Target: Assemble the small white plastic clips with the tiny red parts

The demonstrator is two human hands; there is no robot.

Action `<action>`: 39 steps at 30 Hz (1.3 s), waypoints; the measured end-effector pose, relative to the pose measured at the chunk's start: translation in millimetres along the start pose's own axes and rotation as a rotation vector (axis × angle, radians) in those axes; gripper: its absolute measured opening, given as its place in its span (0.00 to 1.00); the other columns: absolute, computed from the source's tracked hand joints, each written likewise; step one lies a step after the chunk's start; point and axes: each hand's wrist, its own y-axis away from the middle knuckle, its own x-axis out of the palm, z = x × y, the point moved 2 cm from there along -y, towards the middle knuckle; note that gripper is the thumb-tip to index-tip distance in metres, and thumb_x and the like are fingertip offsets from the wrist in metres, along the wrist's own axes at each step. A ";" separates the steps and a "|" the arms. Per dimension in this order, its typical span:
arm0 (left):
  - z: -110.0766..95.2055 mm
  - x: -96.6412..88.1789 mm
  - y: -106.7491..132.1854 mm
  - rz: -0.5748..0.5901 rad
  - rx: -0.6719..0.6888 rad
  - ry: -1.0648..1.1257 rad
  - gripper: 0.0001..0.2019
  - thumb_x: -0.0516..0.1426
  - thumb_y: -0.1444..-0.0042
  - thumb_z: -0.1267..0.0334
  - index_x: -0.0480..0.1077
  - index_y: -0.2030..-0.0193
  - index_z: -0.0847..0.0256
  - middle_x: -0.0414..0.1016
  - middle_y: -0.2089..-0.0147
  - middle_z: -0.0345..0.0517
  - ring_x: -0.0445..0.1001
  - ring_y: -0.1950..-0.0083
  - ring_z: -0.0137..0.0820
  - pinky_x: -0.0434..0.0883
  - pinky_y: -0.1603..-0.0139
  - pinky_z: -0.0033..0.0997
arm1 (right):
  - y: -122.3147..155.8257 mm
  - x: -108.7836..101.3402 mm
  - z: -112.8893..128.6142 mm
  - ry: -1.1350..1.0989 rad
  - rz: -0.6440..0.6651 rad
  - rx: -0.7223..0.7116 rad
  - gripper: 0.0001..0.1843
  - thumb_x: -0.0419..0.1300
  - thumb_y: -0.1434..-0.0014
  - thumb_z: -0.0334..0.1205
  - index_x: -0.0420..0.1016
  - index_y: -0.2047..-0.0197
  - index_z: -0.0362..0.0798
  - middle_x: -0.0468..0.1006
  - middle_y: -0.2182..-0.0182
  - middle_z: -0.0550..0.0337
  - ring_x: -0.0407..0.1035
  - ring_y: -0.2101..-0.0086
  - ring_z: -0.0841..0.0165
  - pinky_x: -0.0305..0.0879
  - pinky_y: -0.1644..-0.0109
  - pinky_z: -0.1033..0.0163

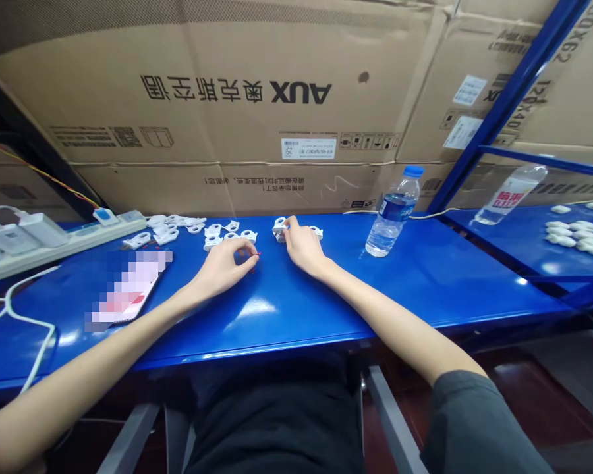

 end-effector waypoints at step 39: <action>-1.0 -12.9 -2.0 -0.360 0.008 0.190 0.05 0.61 0.39 0.60 0.78 0.59 0.56 0.85 0.60 0.41 0.81 0.59 0.35 0.75 0.51 0.36 | 22.4 -10.6 23.5 -0.138 -0.219 -0.520 0.15 0.53 0.25 0.38 0.78 0.43 0.52 0.79 0.44 0.51 0.77 0.48 0.61 0.74 0.46 0.57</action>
